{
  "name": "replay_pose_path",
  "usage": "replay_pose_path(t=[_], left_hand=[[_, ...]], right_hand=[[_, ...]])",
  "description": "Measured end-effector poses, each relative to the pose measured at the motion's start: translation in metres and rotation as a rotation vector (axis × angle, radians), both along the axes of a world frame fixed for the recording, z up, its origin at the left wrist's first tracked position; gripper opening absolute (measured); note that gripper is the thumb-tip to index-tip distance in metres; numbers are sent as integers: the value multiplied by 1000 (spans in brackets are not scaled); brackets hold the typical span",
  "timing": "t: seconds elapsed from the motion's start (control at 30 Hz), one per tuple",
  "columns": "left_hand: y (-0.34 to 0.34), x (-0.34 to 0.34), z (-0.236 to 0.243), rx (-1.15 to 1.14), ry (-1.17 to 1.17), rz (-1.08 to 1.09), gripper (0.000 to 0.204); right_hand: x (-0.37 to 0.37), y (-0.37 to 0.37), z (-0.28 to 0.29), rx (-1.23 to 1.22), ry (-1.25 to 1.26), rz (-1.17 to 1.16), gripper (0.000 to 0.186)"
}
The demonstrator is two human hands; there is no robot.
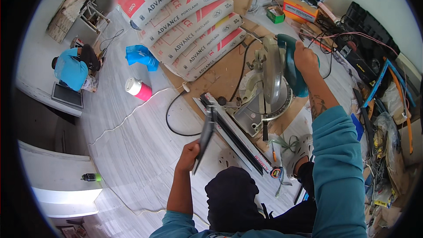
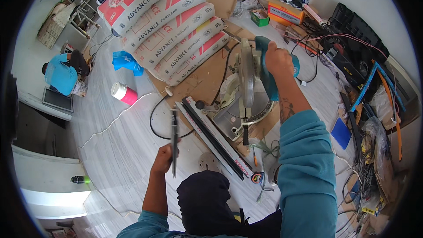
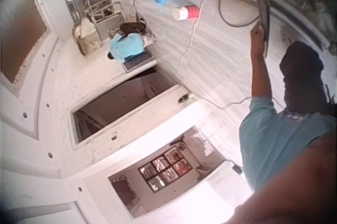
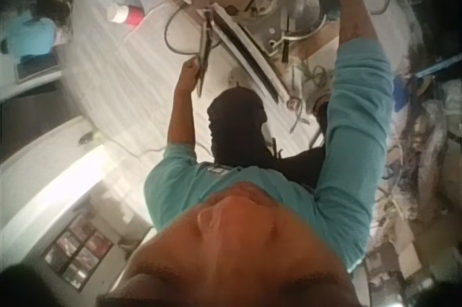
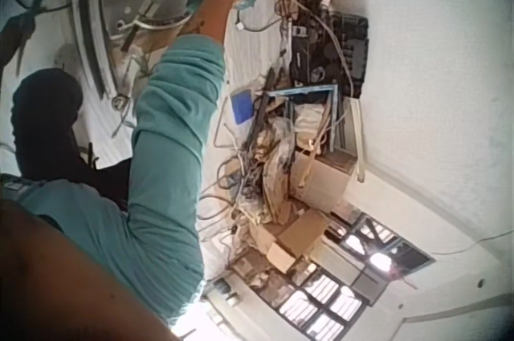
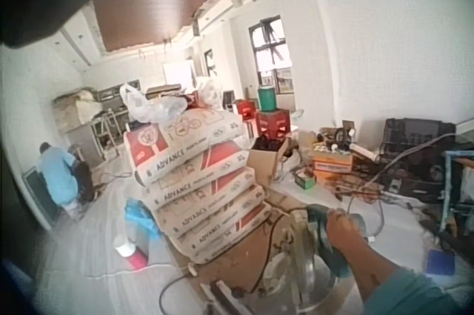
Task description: Using a miter saw to cut an aluminum profile after measuring and marking it.
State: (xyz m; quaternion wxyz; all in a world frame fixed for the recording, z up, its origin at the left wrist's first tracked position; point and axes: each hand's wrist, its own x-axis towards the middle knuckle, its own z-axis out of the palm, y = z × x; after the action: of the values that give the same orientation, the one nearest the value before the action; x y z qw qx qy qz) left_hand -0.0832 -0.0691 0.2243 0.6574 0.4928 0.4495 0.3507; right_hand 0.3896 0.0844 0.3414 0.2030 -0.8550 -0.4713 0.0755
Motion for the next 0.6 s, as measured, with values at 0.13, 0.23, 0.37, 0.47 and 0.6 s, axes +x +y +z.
replay_pose_path(t=[0.13,0.23,0.37,0.47,0.6], left_hand=[[4,-19,41,337,-138,167,94],[15,-14,47,398,-581,340,45],[9,-22,4,286,-612,853,32],[-9,-38,-93,-36,-582,1240,49],[-35,-6,-185,-520,-746,1283,59]], right_hand=[[-20,9,5,-22,-111,122,49],[37,2,-30,95,-213,148,54],[27,-8,-24,145,98,-54,69],[13,-4,-19,203,164,-61,72],[16,-1,-17,325,-30,132,69]])
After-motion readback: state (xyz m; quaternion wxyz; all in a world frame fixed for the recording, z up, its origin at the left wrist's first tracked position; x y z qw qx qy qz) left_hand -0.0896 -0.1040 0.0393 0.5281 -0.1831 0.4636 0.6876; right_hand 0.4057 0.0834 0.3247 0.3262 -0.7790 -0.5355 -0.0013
